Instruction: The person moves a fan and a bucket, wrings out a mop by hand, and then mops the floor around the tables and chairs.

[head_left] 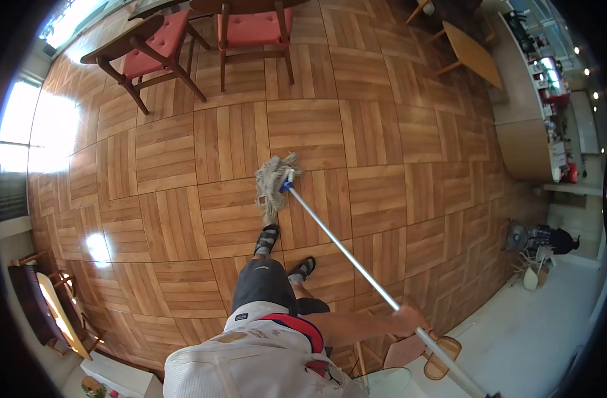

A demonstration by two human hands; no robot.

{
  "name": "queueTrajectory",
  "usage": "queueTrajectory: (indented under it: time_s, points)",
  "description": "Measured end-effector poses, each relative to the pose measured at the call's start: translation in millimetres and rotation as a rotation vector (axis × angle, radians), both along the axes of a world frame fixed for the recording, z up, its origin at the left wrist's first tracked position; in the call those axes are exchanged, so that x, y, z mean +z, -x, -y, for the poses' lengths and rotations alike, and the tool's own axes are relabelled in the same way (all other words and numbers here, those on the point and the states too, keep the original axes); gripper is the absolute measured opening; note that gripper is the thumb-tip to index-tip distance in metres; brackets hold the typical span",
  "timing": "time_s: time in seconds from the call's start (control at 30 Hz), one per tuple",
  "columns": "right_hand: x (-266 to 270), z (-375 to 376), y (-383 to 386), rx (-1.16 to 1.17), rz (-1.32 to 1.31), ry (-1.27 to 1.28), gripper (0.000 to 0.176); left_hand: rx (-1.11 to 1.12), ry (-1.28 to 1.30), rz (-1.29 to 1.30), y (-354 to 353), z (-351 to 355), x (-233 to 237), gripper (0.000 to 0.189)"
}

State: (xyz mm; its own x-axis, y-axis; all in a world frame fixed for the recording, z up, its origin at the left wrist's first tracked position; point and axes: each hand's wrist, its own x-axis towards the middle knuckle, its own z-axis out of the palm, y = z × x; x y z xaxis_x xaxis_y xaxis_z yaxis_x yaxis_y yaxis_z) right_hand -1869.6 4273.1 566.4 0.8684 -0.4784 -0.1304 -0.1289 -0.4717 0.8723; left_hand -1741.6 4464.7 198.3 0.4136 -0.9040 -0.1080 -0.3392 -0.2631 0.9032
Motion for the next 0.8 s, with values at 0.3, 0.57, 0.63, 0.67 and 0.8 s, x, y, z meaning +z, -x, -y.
queueTrajectory:
  time_s: [0.3,0.57,0.63,0.67,0.8]
  points:
    - [-144.3,-149.4,-154.0,0.171,0.149,-0.902,0.032,0.849,-0.453,-0.138,-71.0,-277.0,-175.3,0.021]
    - [-214.7,-112.8,-158.1,-0.002,1.013,-1.621,0.043,1.151,-0.324,0.621,-270.9,-360.6,-40.2,0.014]
    - [-234.5,-92.3,-139.9,-0.088,0.905,-1.570,0.039,1.172,-0.144,0.694,-306.1,-319.6,60.1,0.018]
    - [-244.9,-82.4,-132.3,-0.164,0.868,-1.573,0.038,1.117,-0.164,0.604,-319.8,-295.0,104.1,0.021]
    - [-274.2,-48.7,-145.9,-0.309,0.900,-1.705,0.035,0.853,0.051,0.365,-317.6,-158.8,249.7,0.029]
